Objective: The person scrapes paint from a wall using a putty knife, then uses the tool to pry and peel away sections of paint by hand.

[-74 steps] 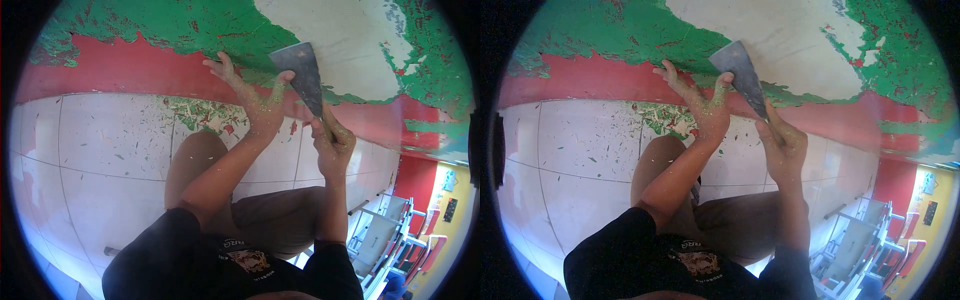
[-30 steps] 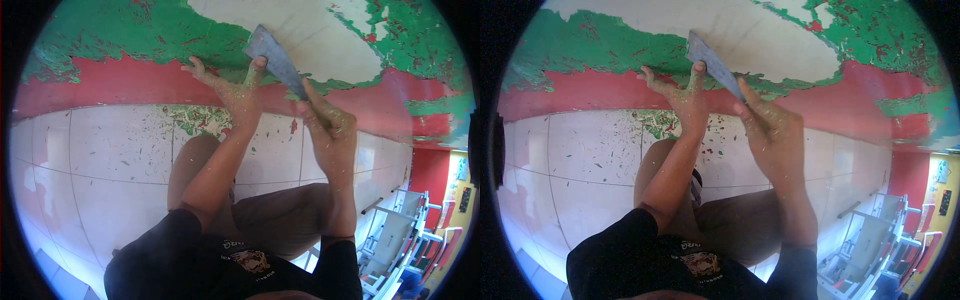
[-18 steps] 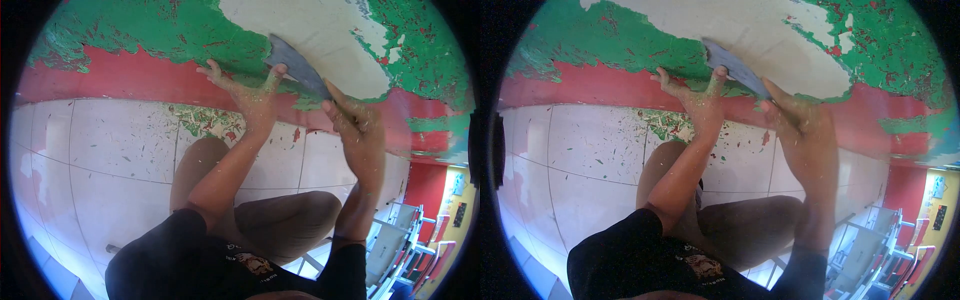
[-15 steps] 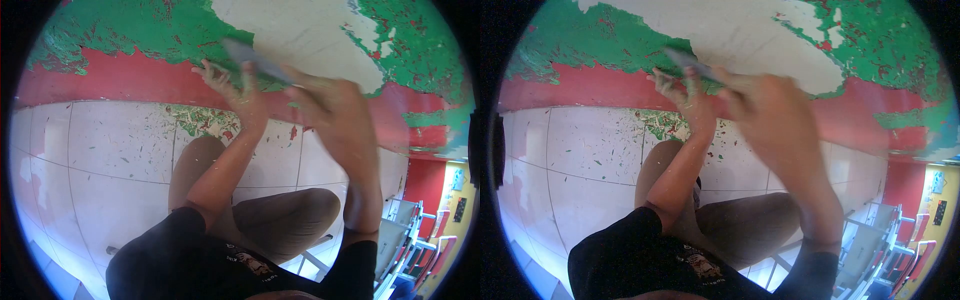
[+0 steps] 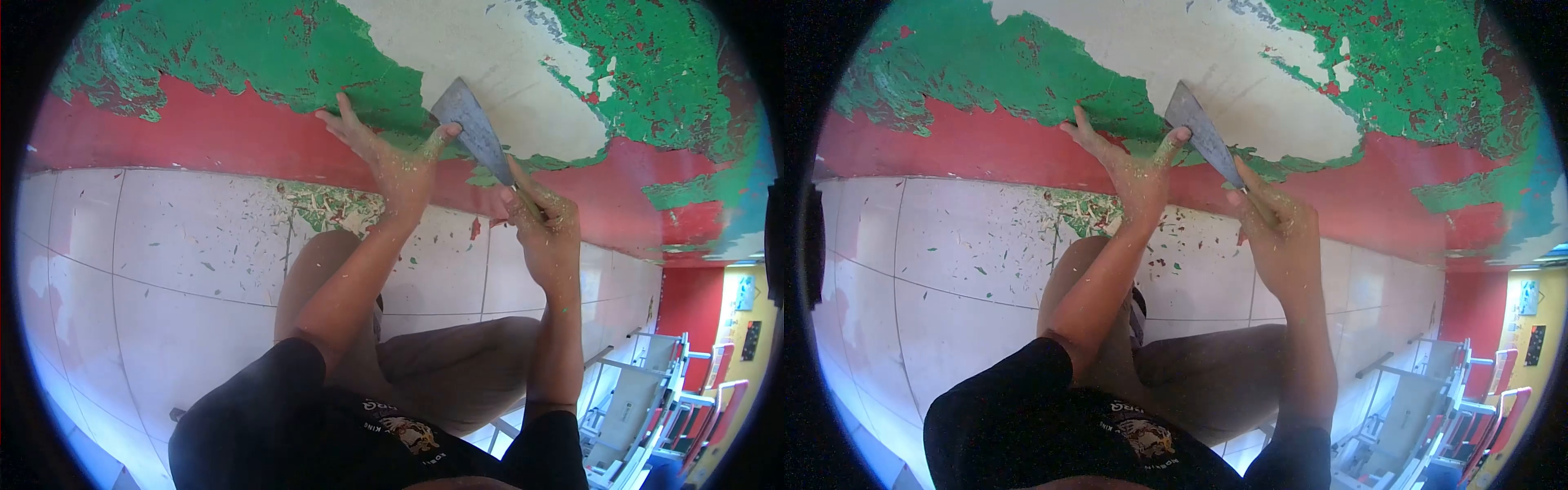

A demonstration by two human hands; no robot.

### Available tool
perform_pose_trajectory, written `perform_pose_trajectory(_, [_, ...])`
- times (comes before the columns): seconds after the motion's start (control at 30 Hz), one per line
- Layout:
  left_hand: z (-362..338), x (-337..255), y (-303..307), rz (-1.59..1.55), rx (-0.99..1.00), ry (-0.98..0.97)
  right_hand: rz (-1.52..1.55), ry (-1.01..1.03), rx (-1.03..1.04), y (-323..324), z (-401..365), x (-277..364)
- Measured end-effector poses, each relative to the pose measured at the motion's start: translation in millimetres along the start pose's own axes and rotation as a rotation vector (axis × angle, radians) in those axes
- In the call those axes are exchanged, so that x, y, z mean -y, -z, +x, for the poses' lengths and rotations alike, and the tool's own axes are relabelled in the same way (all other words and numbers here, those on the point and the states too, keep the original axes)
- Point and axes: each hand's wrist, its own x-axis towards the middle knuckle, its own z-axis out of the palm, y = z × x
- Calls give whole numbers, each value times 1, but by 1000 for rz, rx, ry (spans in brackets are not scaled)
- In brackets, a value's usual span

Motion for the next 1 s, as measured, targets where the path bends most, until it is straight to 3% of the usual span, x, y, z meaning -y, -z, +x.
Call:
perform_pose_trajectory(0.17, [3,10,3,83,5,-92,81,33,3,-5,6,-17])
perform_pose_trajectory(0.33, [5,25,-4,43,-40,-163,28,207,-87,-21,6,-59])
perform_pose_trajectory(0.57, [5,29,-6,46,-52,-176,62,211,-88,-24,12,-61])
perform_pose_trajectory(0.67, [5,27,-3,84,-30,-174,2,89,-114,-31,12,-59])
perform_pose_trajectory(0.8, [6,20,0,111,-38,-197,-27,192,-133,-38,20,-63])
perform_pose_trajectory(0.87, [6,22,4,15,-18,-102,-1,233,-146,-48,25,-57])
perform_pose_trajectory(0.93, [6,20,8,-101,-40,-25,-202,448,-31,-66,30,-33])
perform_pose_trajectory(0.97, [7,18,11,-216,-74,60,-109,310,2,-67,28,-28])
perform_pose_trajectory(1.0, [6,17,12,-219,-73,61,-113,310,1,-65,25,-30])
